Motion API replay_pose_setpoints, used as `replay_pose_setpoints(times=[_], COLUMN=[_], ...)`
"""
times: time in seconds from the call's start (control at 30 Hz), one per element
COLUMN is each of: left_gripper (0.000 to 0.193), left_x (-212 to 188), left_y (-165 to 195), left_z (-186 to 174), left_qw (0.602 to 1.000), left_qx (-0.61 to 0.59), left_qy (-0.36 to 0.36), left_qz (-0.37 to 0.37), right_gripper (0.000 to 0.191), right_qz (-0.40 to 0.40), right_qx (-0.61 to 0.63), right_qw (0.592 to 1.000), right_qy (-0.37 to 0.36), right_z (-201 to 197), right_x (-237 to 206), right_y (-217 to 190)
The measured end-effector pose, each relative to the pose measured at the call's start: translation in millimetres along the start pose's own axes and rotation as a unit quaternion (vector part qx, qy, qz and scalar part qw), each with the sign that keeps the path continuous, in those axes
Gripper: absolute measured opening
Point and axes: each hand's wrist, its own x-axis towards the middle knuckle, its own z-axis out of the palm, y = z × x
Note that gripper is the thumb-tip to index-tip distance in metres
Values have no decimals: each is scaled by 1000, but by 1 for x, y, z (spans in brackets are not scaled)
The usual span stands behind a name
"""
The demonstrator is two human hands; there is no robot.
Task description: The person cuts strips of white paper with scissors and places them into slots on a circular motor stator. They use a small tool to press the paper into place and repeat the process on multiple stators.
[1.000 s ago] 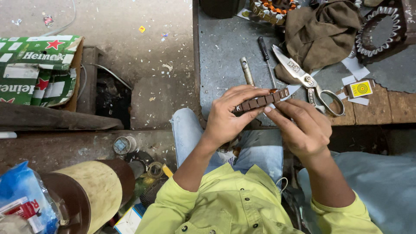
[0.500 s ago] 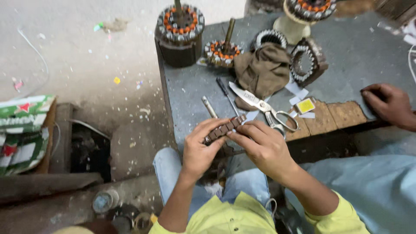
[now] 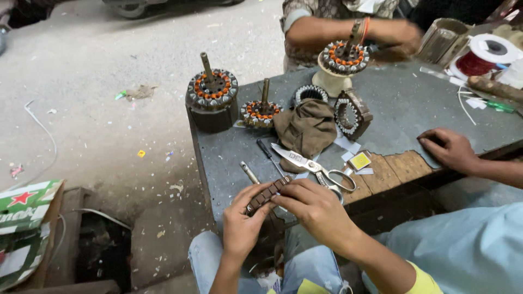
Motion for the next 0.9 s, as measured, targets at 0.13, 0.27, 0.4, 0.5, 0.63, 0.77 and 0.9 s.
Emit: replay_pose_setpoints(times=[0.13, 0.27, 0.4, 0.5, 0.63, 0.77, 0.9], left_gripper=[38, 38, 39, 39, 39, 38, 38], left_x=[3, 2, 3, 3, 4, 4, 4], left_y=[1, 0, -3, -4, -2, 3, 4], left_z=[1, -1, -2, -1, -1, -2, -3], left_qw=[1000, 1000, 999, 1000, 1000, 1000, 1000], left_qx=[6, 0, 23, 8, -15, -15, 11], left_qy=[3, -4, -5, -7, -12, -6, -5], left_qz=[0, 9, 23, 8, 1, -13, 5], right_gripper=[37, 35, 34, 35, 35, 38, 37], right_qz=[7, 9, -12, -21, -26, -17, -4], right_qx=[4, 11, 2, -3, -4, -24, -20], right_qw=[1000, 1000, 1000, 1000, 999, 1000, 1000], right_qy=[6, 4, 14, 17, 19, -4, 0], right_z=[-3, 1, 7, 9, 7, 0, 0], right_x=[5, 6, 3, 2, 3, 3, 6], right_y=[-2, 1, 5, 7, 5, -2, -6])
